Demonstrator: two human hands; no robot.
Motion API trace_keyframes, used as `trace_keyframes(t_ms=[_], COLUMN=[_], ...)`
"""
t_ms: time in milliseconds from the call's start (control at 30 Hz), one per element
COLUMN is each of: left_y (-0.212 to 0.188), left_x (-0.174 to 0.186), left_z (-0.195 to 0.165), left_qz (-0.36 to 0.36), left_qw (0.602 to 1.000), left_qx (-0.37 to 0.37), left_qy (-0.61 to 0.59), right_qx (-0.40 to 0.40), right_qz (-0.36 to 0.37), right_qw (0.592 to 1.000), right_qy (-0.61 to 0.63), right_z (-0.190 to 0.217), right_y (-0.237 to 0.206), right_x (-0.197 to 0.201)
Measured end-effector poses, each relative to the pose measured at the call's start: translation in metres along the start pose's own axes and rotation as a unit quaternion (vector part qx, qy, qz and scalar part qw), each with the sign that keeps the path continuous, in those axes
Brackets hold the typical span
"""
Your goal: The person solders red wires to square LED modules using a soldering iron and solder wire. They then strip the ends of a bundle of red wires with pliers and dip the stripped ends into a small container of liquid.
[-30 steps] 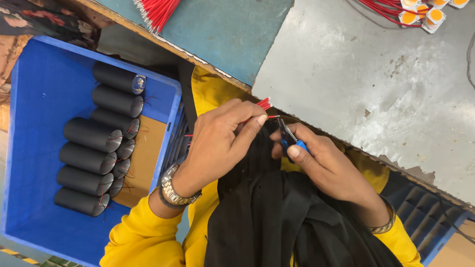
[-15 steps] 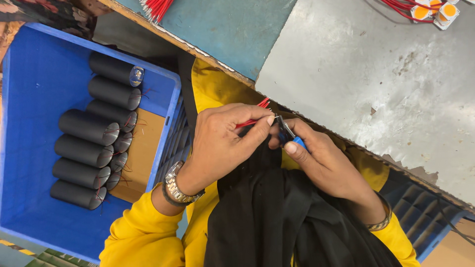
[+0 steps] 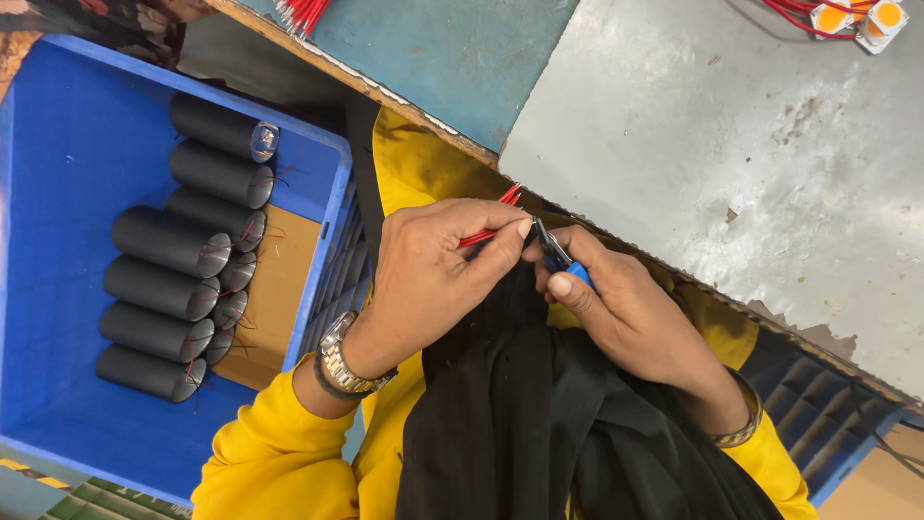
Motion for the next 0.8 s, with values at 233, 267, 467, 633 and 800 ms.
trace_keyframes(t_ms=[233,267,467,633,800], left_y=[0.0,0.0,-0.001,-0.004,-0.002], left_x=[0.0,0.0,0.001,-0.001,0.004], left_z=[0.003,0.004,0.003,0.005,0.008], left_qz=[-0.002,-0.002,-0.005,-0.009,0.002], left_qw=[1.0,1.0,1.0,1.0,0.999], left_qx=[0.009,0.013,0.007,0.009,0.0], left_qy=[-0.021,-0.023,-0.016,-0.027,-0.045], right_qx=[-0.003,-0.003,0.001,-0.035,-0.049], right_qz=[0.007,0.007,0.004,0.004,-0.014], right_qw=[1.0,1.0,1.0,0.999,0.999], right_qy=[0.014,0.015,0.009,0.015,-0.013], right_z=[-0.003,-0.005,-0.004,-0.009,-0.035], right_y=[0.0,-0.001,0.0,0.0,-0.007], right_x=[0.0,0.0,0.002,0.0,0.0])
Point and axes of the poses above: each hand's wrist, its own y-axis towards the middle knuckle, its own x-axis out of the back of the hand, z = x × y, the point moved 10 cm from there along y, towards the middle knuckle, and after that the axes turned 11 degrees about z, right-handed, at the moved point
